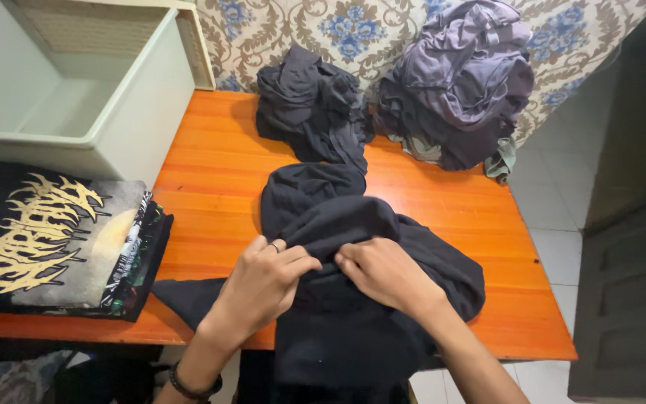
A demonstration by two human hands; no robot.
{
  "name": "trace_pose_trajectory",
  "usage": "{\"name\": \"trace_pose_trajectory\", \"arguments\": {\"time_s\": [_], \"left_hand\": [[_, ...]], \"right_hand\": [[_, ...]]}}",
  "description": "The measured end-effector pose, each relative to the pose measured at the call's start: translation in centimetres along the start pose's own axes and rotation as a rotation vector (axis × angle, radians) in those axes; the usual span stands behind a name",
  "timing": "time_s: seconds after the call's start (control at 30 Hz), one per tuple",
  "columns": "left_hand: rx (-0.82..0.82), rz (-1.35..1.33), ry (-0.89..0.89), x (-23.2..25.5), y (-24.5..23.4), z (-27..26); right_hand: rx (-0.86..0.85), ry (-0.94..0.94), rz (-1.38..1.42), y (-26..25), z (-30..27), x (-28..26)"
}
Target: The person folds a black long-sleeved shirt by spreading it flat on a table, smoothing the surface with their hands, and aligning the sleeves across the torso.
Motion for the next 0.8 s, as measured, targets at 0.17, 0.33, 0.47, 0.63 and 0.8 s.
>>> {"name": "trace_pose_trajectory", "arguments": {"time_s": [0.17,0.33,0.47,0.63,0.8], "left_hand": [[-0.207,0.204,-0.496,-0.4,1.0,1.3],[-0.375,0.421,-0.420,1.4,1.3,2.7],[-0.316,0.350,-0.319,1.4,1.8,2.2],[-0.122,0.333,-0.269,0.0,2.9,1.3],[0.070,0.097,-0.318,-0.6,2.0,0.8]], "right_hand": [[-0.066,0.276,-0.109,1.0,-0.8,-0.2],[-0.278,0.328,-0.312,1.7,-0.7,-1.0],[-0.099,0.117,-0.242,2.8,-1.4,-0.4],[-0.130,0.148,-0.227,4.4,-1.3,0.5],[0.198,0.067,0.036,0.8,-1.1,-0.3]]}}
Point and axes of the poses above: each hand's wrist, its own z-axis towards the middle knuckle, its own y-axis out of the palm, x = y × z, the point moved 1 cm from there along z, towards the middle knuckle, and after that the axes turned 7 degrees about -y, right-handed, at the moved point
